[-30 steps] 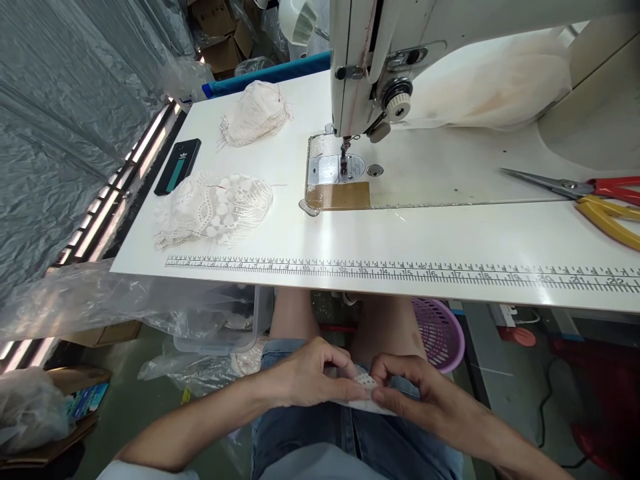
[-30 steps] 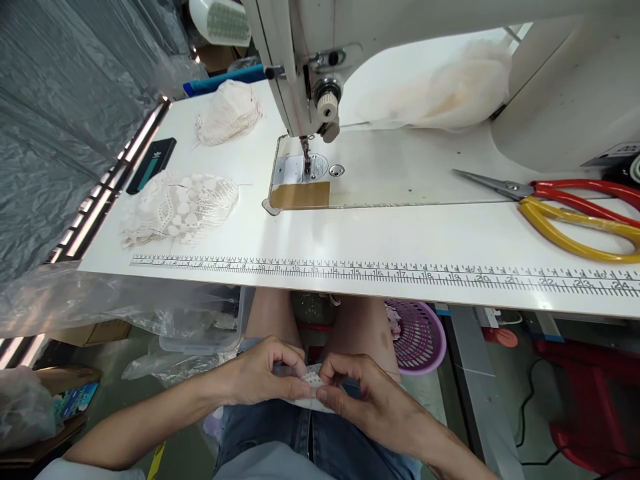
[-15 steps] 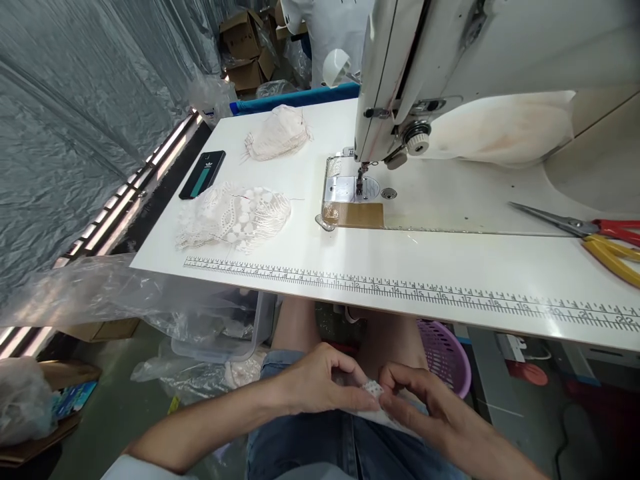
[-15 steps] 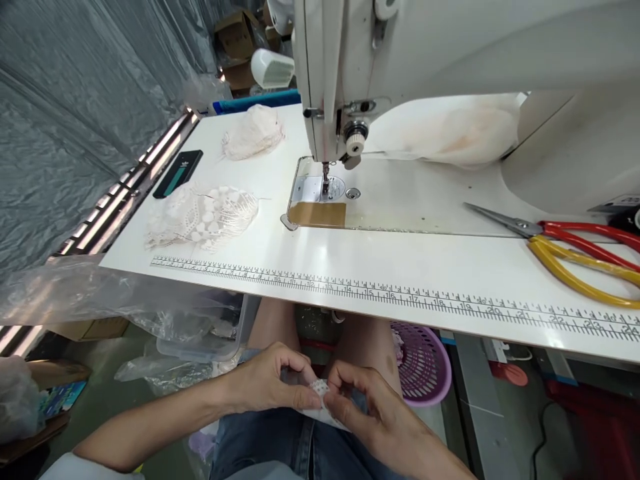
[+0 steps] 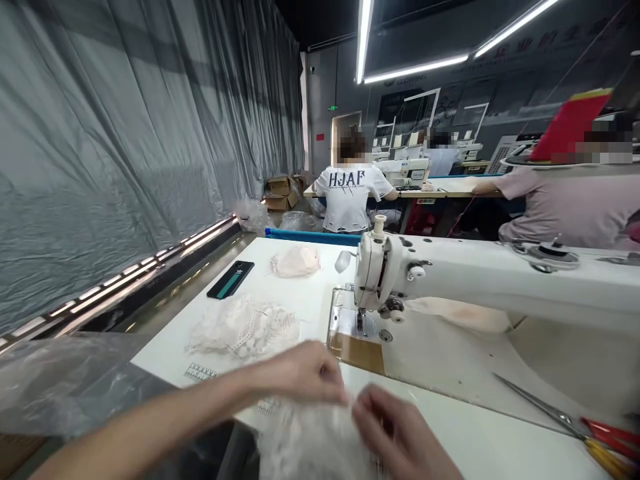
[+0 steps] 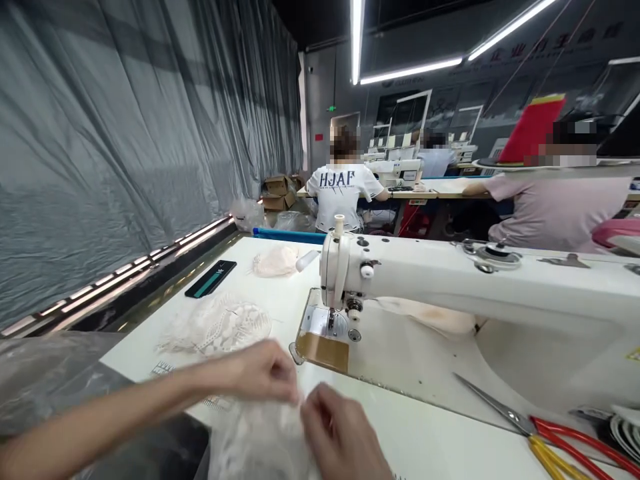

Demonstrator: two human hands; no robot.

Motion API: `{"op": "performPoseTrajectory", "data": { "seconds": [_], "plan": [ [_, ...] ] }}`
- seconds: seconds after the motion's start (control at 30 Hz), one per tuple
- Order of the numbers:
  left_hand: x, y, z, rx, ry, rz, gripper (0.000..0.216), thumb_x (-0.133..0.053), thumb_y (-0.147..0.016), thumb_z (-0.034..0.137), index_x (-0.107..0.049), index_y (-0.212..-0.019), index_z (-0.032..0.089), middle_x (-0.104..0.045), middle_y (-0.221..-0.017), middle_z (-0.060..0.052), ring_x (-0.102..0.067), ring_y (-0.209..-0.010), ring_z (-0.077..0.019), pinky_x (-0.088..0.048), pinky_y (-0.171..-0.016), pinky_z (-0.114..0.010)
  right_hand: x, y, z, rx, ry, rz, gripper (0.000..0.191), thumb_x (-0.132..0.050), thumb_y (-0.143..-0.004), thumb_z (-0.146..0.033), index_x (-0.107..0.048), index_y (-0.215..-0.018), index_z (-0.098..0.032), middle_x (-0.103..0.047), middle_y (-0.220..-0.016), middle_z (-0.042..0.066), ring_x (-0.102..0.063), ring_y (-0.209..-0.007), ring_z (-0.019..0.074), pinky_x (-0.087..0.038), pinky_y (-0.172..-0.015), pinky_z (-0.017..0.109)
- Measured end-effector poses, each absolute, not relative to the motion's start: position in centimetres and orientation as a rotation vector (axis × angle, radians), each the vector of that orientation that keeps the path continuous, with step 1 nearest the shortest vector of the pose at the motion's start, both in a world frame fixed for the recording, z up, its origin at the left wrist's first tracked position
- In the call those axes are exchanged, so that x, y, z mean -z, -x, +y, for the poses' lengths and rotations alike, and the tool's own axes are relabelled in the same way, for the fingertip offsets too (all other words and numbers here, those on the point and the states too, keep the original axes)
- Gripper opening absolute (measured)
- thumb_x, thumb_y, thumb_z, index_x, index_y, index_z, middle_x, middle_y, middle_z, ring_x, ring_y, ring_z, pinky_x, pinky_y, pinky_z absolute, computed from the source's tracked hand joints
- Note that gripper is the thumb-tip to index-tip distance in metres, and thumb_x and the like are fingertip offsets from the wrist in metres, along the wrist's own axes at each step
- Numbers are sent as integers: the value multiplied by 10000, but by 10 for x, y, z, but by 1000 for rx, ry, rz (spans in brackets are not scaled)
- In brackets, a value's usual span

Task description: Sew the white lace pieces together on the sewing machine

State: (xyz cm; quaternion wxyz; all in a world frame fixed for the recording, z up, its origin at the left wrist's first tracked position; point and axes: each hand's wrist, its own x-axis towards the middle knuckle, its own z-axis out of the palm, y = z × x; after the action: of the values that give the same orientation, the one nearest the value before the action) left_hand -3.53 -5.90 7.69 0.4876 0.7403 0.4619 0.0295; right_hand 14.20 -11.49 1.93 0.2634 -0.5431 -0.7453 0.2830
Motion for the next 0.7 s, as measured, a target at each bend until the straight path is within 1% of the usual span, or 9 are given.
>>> {"op": "performPoseTrajectory", "data": {
  "seconds": [0.03, 0.07, 0.17, 0.27, 0.33, 0.43, 0.5, 0.57, 0.7],
  "plan": [
    [-80, 28, -38, -36, -1848, 1132, 293, -670, -700, 418, -673, -721, 126, -590, -649, 1, -504, -577, -102, -342, -491, -194, -24, -145, -99, -703, 1499, -2027, 333, -346, -899, -372, -416, -615, -213, -490, -544, -21, -473, -514, 130, -348, -471, 218],
    [-80, 20, -19, -44, -1867, 1154, 264, -683, -682, 391, -649, -679, 130, -585, -653, 2, -505, -584, -104, -344, -498, -200, -26, -150, -84, -665, 1539, -2033, 304, -374, -883, -338, -419, -609, -212, -515, -559, -9, -493, -532, 142, -347, -476, 224],
    [-65, -2, 23, 14, -1871, 1136, 237, -696, -635, 319, -558, -552, 145, -515, -545, 18, -472, -534, -111, -324, -478, -222, -20, -171, -56, -549, 1670, -2045, 260, -359, -871, -262, -449, -632, -215, -579, -585, 25, -514, -514, 174, -296, -455, 242],
    [-50, -14, 38, 80, -1872, 1067, 250, -672, -631, 280, -497, -500, 158, -450, -486, 34, -424, -483, -99, -294, -454, -230, -8, -192, -52, -483, 1667, -2090, 252, -315, -909, -287, -526, -788, -220, -645, -728, 41, -560, -550, 186, -315, -470, 253],
    [-47, -18, 40, 108, -1878, 1044, 254, -663, -630, 276, -481, -494, 163, -429, -482, 40, -397, -473, -91, -276, -443, -231, -2, -202, -55, -362, 1552, -2171, 265, -296, -925, -270, -556, -936, -225, -652, -818, 43, -579, -561, 172, -344, -462, 248],
    [-48, -21, 40, 139, -1894, 1057, 250, -660, -629, 277, -484, -493, 163, -409, -486, 44, -381, -478, -88, -258, -440, -231, 0, -211, -56, 9, 1256, -2305, 327, -283, -927, -164, -559, -1096, -214, -655, -884, 58, -606, -597, 155, -403, -455, 234],
    [-50, -24, 40, 151, -1909, 1082, 233, -656, -628, 269, -498, -496, 160, -407, -491, 43, -386, -488, -89, -257, -443, -229, 0, -213, -55, 193, 1076, -2356, 335, -298, -931, -125, -571, -1114, -190, -672, -947, 81, -631, -684, 161, -455, -513, 240],
    [-51, -26, 41, 161, -1924, 1100, 215, -651, -628, 264, -512, -502, 158, -416, -500, 41, -394, -500, -89, -262, -448, -225, 1, -213, -53, 284, 940, -2386, 328, -313, -938, -107, -593, -1096, -171, -682, -989, 98, -635, -750, 169, -476, -565, 253],
    [-50, -28, 41, 186, -1952, 1105, 174, -653, -628, 261, -549, -535, 158, -471, -528, 41, -420, -527, -91, -276, -461, -218, 7, -213, -51, 308, 898, -2447, 362, -300, -942, -97, -614, -1109, -163, -689, -960, 102, -609, -745, 170, -474, -595, 276]
  ]
}}
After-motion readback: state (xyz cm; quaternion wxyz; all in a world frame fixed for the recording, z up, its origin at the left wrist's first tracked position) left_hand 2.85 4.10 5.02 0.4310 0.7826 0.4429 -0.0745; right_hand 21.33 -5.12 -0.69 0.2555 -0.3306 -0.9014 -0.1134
